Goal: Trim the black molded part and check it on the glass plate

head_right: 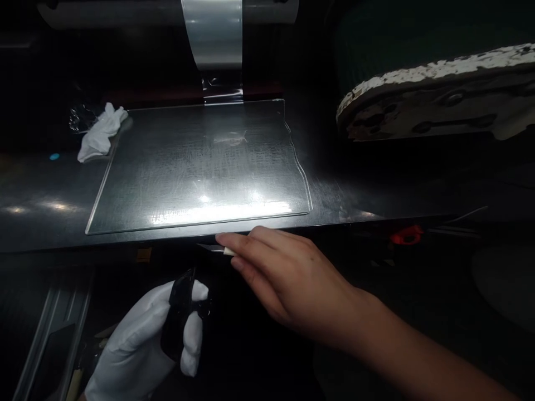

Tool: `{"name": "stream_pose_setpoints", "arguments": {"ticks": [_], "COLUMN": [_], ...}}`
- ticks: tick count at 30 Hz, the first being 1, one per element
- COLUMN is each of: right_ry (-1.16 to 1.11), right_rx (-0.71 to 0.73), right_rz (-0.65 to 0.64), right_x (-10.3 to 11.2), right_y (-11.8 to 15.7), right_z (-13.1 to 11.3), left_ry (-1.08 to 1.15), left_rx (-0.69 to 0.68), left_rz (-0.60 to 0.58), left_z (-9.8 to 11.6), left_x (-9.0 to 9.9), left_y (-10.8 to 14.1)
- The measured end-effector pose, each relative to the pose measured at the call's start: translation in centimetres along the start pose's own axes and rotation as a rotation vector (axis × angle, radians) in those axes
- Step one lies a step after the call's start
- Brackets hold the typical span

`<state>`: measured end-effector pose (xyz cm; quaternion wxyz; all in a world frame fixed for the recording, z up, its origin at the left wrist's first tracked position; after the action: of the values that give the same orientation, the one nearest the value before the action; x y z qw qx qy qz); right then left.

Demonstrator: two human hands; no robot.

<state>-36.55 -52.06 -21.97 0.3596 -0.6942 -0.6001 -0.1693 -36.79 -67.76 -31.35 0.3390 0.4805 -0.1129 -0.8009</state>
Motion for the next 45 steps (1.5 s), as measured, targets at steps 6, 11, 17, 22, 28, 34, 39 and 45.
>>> {"name": "stream_pose_setpoints", "arguments": {"ticks": [6,11,17,22,28,34,39,45], "right_ry": [-0.158,-0.200,-0.080,-0.012,-0.190,-0.469,-0.841,-1.128], "right_rx": [-0.242,-0.258,-0.141,-0.101,-0.201,-0.479,-0.709,-0.969], "right_rz": [-0.070,-0.092,-0.047,-0.063,-0.148,-0.252,-0.231,0.141], "right_x": [-1.3,-2.0,-0.9,-0.4,-1.6,-4.6,-8.1,-11.8], "right_y": [-0.3,-0.3,-0.6,-1.0,-0.5,0.9,3.2,6.2], "right_z": [0.9,0.8,0.7,0.6,1.2,2.6,3.1,4.5], "left_ry": [0.122,0.196,0.183,0.080,0.072,0.087,-0.026,-0.681], "left_rx": [-0.063,-0.150,-0.170,-0.085,-0.079,-0.142,-0.141,-0.675], "left_rz": [-0.091,-0.091,-0.074,-0.030,0.071,0.027,0.085,0.577], "left_z": [-0.3,0.4,0.7,0.0,0.3,0.7,0.8,3.7], "left_x": [-0.7,-0.8,-0.4,-0.2,0.3,0.3,-0.1,3.4], "left_y": [0.3,0.6,0.6,0.1,-0.2,-0.2,-0.3,1.1]}}
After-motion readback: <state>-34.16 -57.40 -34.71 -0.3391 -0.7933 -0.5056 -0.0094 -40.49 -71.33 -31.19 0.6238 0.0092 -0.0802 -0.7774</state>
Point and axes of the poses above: each hand's wrist, its own y-axis away from the middle knuckle, its own x-axis out of the back of the hand, z = x × y, the point moved 10 cm from there along -y, towards the middle knuckle, and after that the axes turned 10 degrees about z, right-handed, at the moved point
